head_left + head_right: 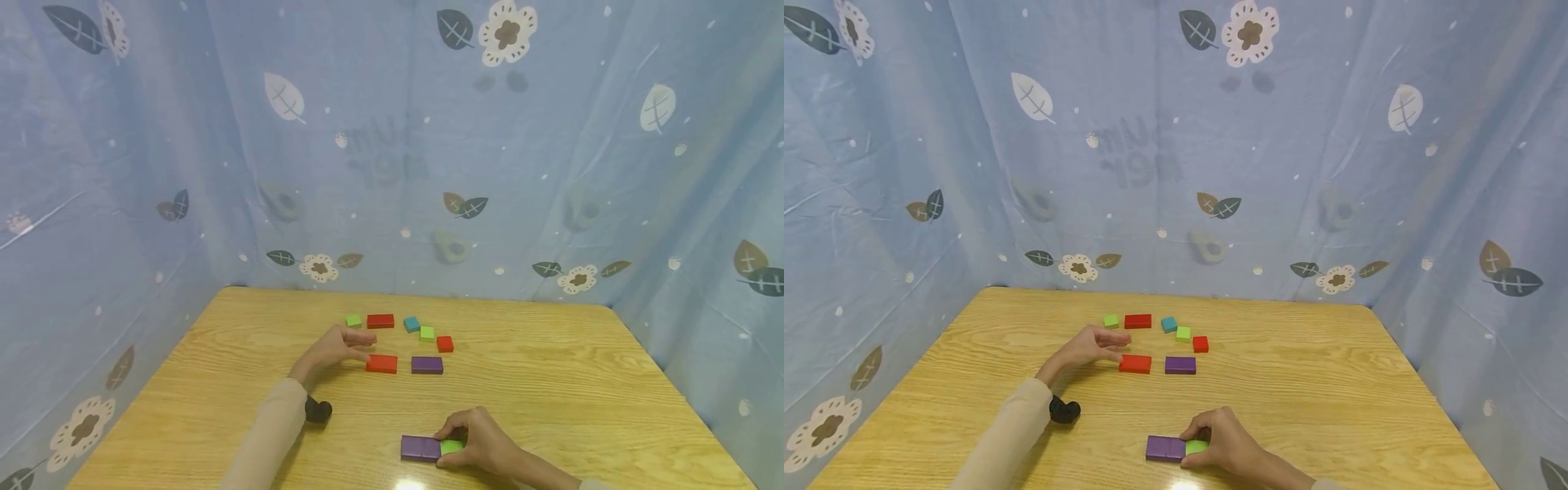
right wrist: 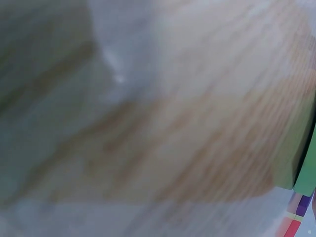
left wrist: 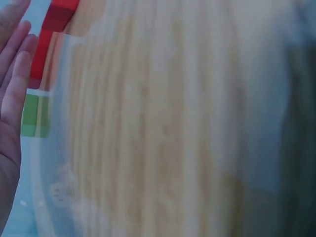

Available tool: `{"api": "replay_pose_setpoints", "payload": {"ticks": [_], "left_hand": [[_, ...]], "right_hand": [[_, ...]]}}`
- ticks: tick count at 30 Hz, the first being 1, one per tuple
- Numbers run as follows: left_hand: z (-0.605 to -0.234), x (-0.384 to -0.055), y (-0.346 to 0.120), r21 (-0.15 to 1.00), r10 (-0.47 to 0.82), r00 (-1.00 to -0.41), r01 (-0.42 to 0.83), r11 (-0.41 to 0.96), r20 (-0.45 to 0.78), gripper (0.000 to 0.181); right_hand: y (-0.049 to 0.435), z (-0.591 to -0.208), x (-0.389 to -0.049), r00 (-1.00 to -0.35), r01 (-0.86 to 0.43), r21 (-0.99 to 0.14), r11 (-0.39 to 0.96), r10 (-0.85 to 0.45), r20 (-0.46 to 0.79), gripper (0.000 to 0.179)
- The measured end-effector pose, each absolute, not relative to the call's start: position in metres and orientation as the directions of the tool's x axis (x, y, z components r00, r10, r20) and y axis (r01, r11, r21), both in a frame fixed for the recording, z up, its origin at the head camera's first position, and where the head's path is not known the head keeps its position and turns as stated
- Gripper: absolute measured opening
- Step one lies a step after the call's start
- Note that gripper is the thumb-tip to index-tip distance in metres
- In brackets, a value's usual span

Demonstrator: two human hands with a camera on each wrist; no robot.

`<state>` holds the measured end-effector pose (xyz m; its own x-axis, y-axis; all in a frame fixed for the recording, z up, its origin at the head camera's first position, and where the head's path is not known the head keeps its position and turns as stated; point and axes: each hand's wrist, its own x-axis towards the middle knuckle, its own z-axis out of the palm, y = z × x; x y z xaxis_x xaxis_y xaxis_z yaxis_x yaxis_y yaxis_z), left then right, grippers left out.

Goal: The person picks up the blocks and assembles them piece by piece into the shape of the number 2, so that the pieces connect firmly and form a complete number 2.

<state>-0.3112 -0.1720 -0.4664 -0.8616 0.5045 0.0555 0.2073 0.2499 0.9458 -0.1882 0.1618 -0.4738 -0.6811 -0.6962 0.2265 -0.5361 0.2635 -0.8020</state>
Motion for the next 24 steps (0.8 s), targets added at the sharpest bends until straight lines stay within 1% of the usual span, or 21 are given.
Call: {"api": "replay_pose_setpoints", "payload": {"ticks": [5,12,18,24], "left_hand": [[-0.472,-0.312,-0.170,0.928,0.507,-0.861,0.219,0.300,0.040,0.043],[-0.467,-0.309,-0.166,0.892,0.508,-0.860,0.266,0.365,0.049,0.037],[-0.461,-0.305,-0.158,0.862,0.515,-0.857,0.275,0.426,0.019,0.037],[-0.460,-0.302,-0.153,0.812,0.495,-0.869,0.308,0.495,0.028,0.035]], "right_hand": [[0.163,-0.474,-0.188,-0.683,-0.529,-0.804,0.272,-0.699,0.213,0.028],[0.162,-0.473,-0.192,-0.674,-0.574,-0.765,0.294,-0.699,0.238,0.026],[0.162,-0.472,-0.191,-0.683,-0.554,-0.779,0.294,-0.695,0.223,0.026],[0.162,-0.475,-0.190,-0.681,-0.549,-0.786,0.284,-0.697,0.224,0.027]]}}
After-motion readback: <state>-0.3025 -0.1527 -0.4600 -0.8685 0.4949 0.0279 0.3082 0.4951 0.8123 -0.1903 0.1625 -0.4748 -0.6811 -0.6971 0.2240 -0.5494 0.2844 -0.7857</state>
